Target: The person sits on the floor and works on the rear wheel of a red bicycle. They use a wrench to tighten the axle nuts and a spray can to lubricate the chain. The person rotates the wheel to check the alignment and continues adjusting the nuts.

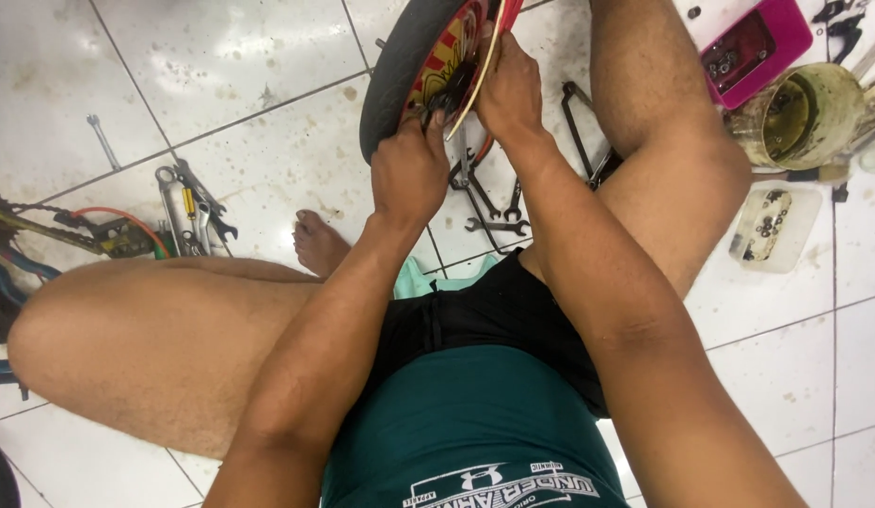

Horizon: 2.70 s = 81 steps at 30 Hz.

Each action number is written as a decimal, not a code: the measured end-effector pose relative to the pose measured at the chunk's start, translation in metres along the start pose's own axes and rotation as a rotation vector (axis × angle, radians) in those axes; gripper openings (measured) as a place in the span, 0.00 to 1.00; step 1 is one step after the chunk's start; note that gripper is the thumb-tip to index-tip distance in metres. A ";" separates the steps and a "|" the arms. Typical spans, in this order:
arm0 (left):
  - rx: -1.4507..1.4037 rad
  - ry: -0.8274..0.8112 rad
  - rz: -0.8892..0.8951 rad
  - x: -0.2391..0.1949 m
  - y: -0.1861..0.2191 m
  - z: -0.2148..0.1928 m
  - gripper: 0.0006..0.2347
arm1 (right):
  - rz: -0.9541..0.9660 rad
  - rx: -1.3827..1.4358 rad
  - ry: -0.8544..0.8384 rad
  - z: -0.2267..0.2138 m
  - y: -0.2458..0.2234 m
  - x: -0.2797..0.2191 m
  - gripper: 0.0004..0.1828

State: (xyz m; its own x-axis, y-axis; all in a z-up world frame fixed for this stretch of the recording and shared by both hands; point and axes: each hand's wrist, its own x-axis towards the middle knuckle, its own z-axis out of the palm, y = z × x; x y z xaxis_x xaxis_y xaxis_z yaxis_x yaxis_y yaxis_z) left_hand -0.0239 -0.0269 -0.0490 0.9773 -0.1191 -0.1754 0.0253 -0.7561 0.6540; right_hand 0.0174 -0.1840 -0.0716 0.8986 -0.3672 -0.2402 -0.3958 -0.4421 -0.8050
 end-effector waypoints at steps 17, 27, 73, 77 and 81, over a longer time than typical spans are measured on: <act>-0.170 -0.127 0.053 0.014 0.032 -0.024 0.15 | -0.056 -0.043 -0.095 -0.013 0.000 0.003 0.40; -0.166 0.079 0.315 -0.011 0.003 -0.031 0.07 | 0.136 0.543 0.144 -0.012 0.019 -0.057 0.08; -0.888 -0.246 -0.186 -0.018 0.004 -0.012 0.12 | -0.536 -0.135 -0.381 -0.048 -0.009 -0.098 0.04; -0.841 -0.228 -0.468 -0.017 0.010 -0.022 0.21 | -0.541 -0.114 -0.263 -0.037 0.003 -0.097 0.02; -0.772 -0.232 -0.398 -0.021 0.001 -0.013 0.25 | -0.420 -0.130 -0.167 -0.027 -0.001 -0.095 0.05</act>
State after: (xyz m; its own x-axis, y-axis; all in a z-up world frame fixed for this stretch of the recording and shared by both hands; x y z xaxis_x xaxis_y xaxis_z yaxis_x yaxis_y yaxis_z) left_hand -0.0412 -0.0164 -0.0353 0.8009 -0.1309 -0.5844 0.5694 -0.1358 0.8108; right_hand -0.0728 -0.1706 -0.0337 1.0000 -0.0029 -0.0004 -0.0021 -0.6271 -0.7790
